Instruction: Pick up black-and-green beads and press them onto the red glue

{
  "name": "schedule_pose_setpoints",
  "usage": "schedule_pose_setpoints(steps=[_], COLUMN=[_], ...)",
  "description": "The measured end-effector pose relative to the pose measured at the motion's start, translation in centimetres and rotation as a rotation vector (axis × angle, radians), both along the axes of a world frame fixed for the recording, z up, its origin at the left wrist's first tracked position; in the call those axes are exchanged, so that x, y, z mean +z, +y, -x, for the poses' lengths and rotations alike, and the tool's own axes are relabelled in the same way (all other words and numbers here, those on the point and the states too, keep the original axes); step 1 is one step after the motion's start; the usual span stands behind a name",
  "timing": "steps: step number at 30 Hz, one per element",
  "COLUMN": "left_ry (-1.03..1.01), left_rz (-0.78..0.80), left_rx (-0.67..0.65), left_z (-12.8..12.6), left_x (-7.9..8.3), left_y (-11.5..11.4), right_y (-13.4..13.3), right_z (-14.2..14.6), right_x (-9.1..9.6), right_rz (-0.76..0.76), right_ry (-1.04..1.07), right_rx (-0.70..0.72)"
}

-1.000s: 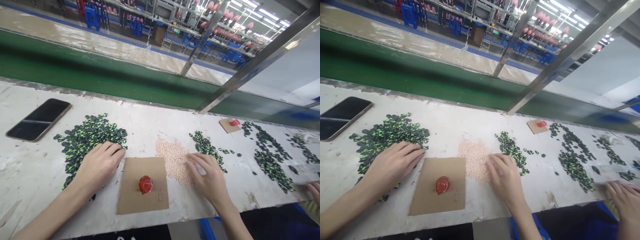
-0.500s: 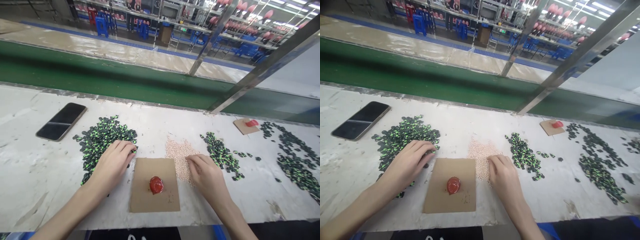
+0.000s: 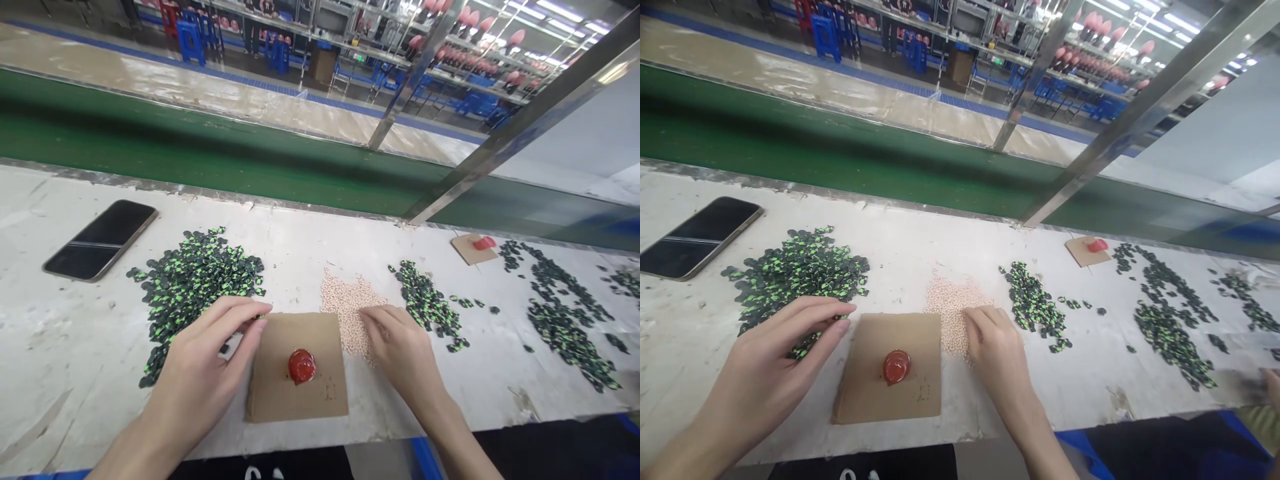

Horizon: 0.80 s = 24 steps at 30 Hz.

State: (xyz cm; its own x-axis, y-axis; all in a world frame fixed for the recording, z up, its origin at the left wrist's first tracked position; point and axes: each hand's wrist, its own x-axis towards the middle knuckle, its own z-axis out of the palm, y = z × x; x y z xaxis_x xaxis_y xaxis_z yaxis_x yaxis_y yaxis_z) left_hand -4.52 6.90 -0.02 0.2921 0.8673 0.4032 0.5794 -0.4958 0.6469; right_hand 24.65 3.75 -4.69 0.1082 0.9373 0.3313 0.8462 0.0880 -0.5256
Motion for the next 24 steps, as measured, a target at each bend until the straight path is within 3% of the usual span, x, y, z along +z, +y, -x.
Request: schedule_pose_setpoints(steps=[4, 7, 12, 14, 18, 22, 24], left_ry=[-0.172, -0.317, -0.492, -0.515, -0.578, -0.641, -0.658], left_rz=[0.127, 0.207, 0.367, 0.429, 0.532, 0.495, 0.451], left_rx=[-0.021, -0.084, -0.198, -0.232, -0.293, -0.31, -0.308], left_z=[-0.8, -2.9, -6.7, -7.4, -7.2, -6.8, -6.9], left_x=[0.6, 1.3, 1.6, 1.5, 1.3, 0.9, 0.5], left_y=[-1.4, -2.4, -3.6, -3.9, -3.9, -4.0, -4.3], right_y=[-0.8, -2.0, -4.1, -4.6, -4.9, -4.8, -4.7], right_z=[-0.2, 0.5, 3.7, 4.9, 6.0, 6.0, 6.0], right_x=[1.5, 3.0, 4.6, 4.9, 5.1, 4.1, 3.6], right_rz=[0.001, 0.039, 0.261, 0.368, 0.451, 0.453, 0.417], right_ry=[0.205, 0.386, 1.184, 1.4, 1.56, 1.606, 1.574], right_rx=[-0.064, -0.072, -0.011, -0.035, -0.09, 0.06, 0.069])
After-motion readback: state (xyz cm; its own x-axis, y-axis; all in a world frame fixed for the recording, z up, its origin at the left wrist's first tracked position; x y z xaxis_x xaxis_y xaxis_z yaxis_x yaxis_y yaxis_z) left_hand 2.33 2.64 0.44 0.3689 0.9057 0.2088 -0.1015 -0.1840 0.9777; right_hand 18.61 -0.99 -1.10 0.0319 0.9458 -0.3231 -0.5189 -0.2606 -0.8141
